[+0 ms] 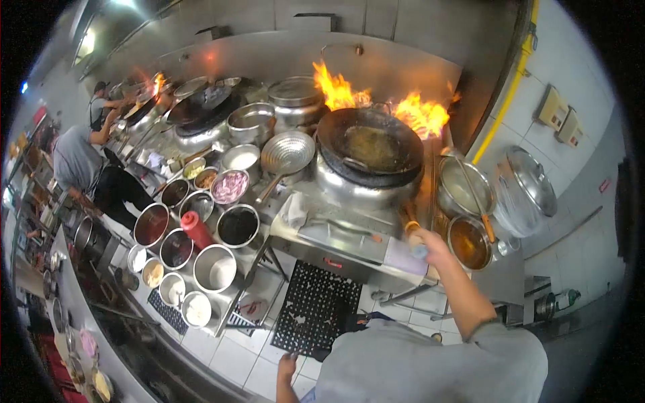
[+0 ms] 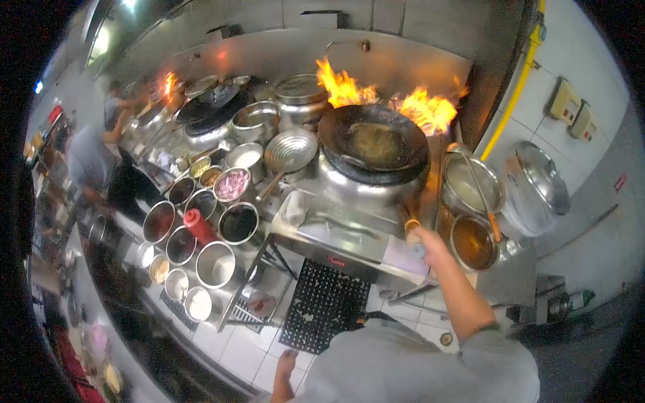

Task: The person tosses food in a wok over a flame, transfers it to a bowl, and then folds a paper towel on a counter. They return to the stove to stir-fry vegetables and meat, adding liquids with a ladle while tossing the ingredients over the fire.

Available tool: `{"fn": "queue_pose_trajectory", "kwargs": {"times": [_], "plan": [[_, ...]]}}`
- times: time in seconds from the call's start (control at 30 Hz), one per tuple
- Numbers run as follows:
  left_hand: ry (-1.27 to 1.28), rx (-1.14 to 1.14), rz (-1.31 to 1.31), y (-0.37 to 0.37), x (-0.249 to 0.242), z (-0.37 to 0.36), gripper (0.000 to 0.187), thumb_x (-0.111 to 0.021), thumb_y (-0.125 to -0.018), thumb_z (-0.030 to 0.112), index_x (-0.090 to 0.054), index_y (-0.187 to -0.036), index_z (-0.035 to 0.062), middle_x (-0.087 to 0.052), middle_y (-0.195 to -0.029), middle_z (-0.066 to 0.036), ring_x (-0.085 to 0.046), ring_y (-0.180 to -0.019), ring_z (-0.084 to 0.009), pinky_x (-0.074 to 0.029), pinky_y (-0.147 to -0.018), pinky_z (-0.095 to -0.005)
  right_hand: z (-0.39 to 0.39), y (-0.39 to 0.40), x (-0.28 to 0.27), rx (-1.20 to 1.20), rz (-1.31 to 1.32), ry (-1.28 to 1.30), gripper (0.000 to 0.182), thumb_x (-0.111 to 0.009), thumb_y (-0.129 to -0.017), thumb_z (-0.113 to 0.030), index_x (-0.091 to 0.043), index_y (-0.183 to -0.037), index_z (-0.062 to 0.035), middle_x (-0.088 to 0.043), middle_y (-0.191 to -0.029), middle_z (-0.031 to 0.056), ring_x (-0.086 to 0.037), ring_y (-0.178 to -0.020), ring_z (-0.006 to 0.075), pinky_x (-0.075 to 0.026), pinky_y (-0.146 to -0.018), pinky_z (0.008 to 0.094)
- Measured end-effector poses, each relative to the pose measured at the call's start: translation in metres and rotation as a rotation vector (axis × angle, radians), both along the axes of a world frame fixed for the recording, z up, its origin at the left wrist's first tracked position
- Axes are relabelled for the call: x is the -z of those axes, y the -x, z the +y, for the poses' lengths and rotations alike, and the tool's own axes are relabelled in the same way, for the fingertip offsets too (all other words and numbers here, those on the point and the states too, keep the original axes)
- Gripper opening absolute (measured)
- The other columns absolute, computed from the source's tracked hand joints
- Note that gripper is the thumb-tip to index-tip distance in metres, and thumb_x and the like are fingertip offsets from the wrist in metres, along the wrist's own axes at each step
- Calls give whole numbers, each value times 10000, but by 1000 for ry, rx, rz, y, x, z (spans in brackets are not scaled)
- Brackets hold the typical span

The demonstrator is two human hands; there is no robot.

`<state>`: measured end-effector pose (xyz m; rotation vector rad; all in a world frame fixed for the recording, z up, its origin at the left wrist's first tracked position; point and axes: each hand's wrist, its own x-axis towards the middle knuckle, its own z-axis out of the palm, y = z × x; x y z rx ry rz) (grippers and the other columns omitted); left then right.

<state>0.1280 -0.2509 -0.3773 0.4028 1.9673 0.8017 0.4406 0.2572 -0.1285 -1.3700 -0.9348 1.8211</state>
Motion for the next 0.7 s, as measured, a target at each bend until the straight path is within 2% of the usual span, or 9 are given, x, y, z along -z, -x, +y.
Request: {"fn": "queue_pose_trajectory", "kwargs": {"times": [0.03,0.1,0.13,0.2,0.3,0.4,0.47,0.57,0.7], "plan": [[24,-121,-27,7,95,-39,474,-664,-932,272,-625,-1287,-40,-692,-1201,-218,-666,-1083,-260,-521,-897,-357,-30,-2,-57,117,185,30,306,-651,-898,-231,-622,-1082,11,-669,-920,147,-664,-748,282,-559,-617,406],[86,426,215,13,115,-88,452,-697,-899,197,-631,-1308,15,-697,-1162,-213,-673,-1049,-301,-541,-853,-401,-46,-24,-104,91,511,88,358,-605,-923,-256,-587,-1191,-19,-670,-1004,160,-680,-839,275,-589,-669,439],[25,653,269,14,100,-102,438,-703,-896,172,-637,-1307,34,-700,-1146,-193,-675,-1036,-312,-543,-841,-406,-37,-26,-117,131,435,-21,444,-572,-936,-293,-530,-1282,-18,-663,-1078,169,-676,-895,276,-586,-690,434],[230,246,-15,-9,90,-84,435,-699,-900,175,-637,-1306,32,-700,-1144,-193,-674,-1038,-312,-542,-845,-406,-7,-4,-168,49,424,-122,410,-559,-989,-331,-518,-1332,-110,-675,-1109,142,-671,-884,247,-566,-645,417],[273,41,-71,-12,56,-32,430,-693,-905,181,-636,-1304,30,-700,-1142,-193,-672,-1042,-313,-540,-851,-407,69,25,-215,-216,-288,-424,531,-602,-962,-367,-497,-1446,-175,-682,-1217,161,-695,-890,286,-566,-724,459],[255,-57,-62,-5,16,17,426,-686,-911,186,-636,-1302,27,-700,-1140,-192,-671,-1046,-313,-539,-858,-407,169,36,-218,-644,-1265,-1201,555,-643,-900,-353,-574,-1403,-131,-693,-1205,210,-712,-942,359,-572,-804,454],[244,-98,-43,3,-2,45,423,-682,-914,189,-635,-1301,25,-700,-1138,-192,-670,-1049,-313,-537,-862,-408,174,105,-262,-947,-1433,-700,460,-650,-853,-327,-689,-1232,-69,-697,-1161,250,-695,-1033,394,-567,-871,441],[239,-137,-29,8,-18,77,419,-676,-920,194,-635,-1299,22,-700,-1136,-191,-669,-1053,-314,-535,-868,-408,304,149,-145,-704,-1520,-878,358,-623,-856,-292,-737,-1093,-48,-715,-1089,247,-691,-1052,397,-557,-890,485],[241,-152,-19,20,-38,106,414,-668,-927,201,-634,-1297,18,-701,-1133,-191,-667,-1058,-314,-533,-876,-408,311,178,-142,-689,-1446,-820,302,-594,-871,-240,-748,-1053,-55,-720,-1089,232,-693,-1061,385,-555,-889,493]]}}
